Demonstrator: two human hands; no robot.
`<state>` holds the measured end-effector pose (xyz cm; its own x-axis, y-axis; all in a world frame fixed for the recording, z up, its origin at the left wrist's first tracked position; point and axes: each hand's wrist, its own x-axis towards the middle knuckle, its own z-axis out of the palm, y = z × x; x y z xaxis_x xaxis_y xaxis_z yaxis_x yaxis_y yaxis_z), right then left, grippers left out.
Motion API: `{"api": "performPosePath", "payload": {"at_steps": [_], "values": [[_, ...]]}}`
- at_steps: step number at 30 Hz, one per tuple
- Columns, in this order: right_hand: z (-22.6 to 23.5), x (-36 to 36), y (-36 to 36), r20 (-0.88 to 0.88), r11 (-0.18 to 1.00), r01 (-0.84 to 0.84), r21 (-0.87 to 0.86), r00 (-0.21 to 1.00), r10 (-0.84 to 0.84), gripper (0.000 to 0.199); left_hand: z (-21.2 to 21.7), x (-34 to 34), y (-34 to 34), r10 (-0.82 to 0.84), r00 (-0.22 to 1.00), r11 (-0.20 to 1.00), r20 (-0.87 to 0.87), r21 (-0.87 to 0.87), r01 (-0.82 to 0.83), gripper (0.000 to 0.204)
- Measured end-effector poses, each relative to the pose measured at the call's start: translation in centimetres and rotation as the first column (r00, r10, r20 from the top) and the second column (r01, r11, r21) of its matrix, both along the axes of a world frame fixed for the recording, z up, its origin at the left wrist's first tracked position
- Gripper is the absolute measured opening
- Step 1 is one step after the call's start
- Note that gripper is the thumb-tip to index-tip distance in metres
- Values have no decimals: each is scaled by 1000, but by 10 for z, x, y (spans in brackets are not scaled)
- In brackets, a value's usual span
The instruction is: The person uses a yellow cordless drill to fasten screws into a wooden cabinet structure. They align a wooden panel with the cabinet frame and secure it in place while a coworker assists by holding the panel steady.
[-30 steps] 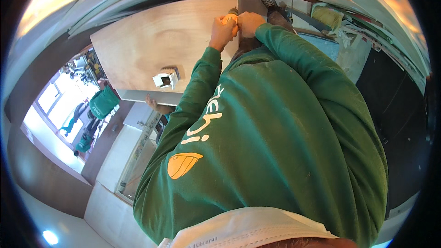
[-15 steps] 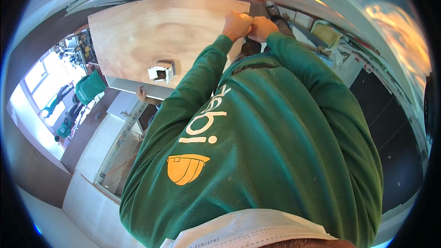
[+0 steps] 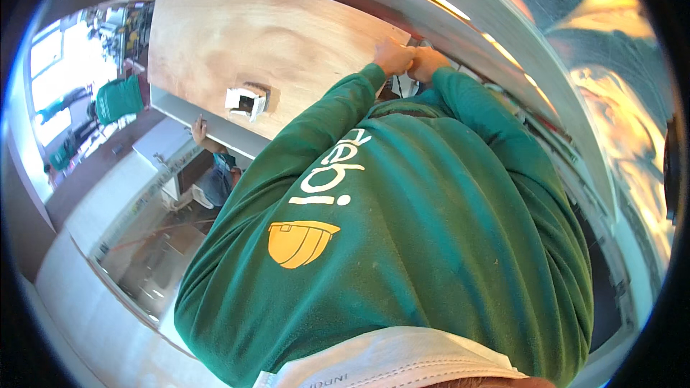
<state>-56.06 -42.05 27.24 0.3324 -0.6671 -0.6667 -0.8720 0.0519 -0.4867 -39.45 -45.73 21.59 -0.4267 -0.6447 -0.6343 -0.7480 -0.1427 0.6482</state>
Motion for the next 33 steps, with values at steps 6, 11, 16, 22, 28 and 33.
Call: {"api": "performPosePath", "payload": {"at_steps": [6,11,16,22,28,33], "values": [[-38,-9,-14,103,983,-184,-28,977,186,42,-17,-10,32,-242,941,877,236,-361,316,43],[26,-8,-8,-81,978,-205,43,975,208,39,94,89,38,616,709,763,-344,483,-429,47],[72,-15,42,-8,983,126,136,992,-126,37,-78,421,95,388,555,773,736,-588,239,26],[12,-67,187,77,827,548,124,826,-559,36,-72,524,43,738,648,618,186,-573,-539,33],[24,-46,218,186,841,528,-116,843,-504,34,-88,559,89,850,423,524,313,-430,-735,39],[23,-47,216,115,676,730,99,667,-736,36,-127,563,79,432,569,900,699,-377,-220,43]]}}
